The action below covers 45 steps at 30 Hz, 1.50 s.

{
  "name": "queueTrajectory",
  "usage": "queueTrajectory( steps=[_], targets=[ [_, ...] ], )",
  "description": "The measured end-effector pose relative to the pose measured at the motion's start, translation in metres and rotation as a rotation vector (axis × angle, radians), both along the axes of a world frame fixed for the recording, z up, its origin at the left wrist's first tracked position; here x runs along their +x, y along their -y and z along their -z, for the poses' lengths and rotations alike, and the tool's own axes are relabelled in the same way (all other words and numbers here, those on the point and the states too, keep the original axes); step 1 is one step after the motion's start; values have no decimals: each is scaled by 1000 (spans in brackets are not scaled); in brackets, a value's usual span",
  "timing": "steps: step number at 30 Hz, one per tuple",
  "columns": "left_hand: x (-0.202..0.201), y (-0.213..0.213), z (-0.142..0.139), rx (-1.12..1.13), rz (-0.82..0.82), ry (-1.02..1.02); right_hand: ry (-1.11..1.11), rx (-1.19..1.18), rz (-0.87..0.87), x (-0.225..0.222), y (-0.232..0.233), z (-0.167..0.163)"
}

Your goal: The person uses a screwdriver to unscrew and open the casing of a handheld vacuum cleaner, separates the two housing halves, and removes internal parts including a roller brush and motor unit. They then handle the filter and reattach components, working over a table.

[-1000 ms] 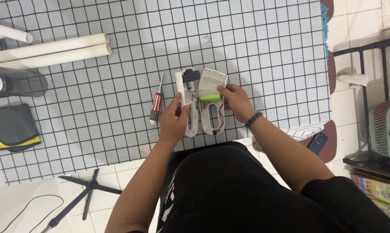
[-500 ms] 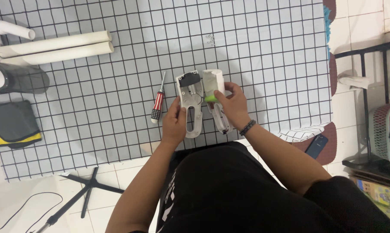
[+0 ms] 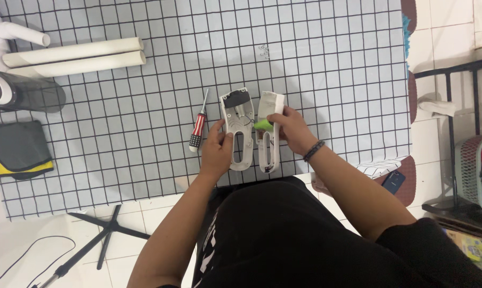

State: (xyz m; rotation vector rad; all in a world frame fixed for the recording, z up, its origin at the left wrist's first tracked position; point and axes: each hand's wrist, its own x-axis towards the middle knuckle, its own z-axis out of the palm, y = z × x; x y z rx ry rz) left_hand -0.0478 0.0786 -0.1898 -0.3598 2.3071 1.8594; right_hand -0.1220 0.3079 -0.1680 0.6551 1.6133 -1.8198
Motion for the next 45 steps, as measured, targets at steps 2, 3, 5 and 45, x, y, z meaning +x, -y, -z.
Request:
queueTrajectory(
  steps=[2, 3, 5, 45],
  targets=[
    [0, -1, -1, 10, -4, -6, 8, -15, -21, -2, -1, -3],
    [0, -1, -1, 14, -6, -11, 10, -22, -29, -3, -1, -3],
    [0, -1, -2, 23, -9, 19, -33, -16, -42, -4, -1, -3],
    [-1, -40, -22, -512, 32, -499, -1451, 1021, -497, -26, 11, -15]
  ],
)
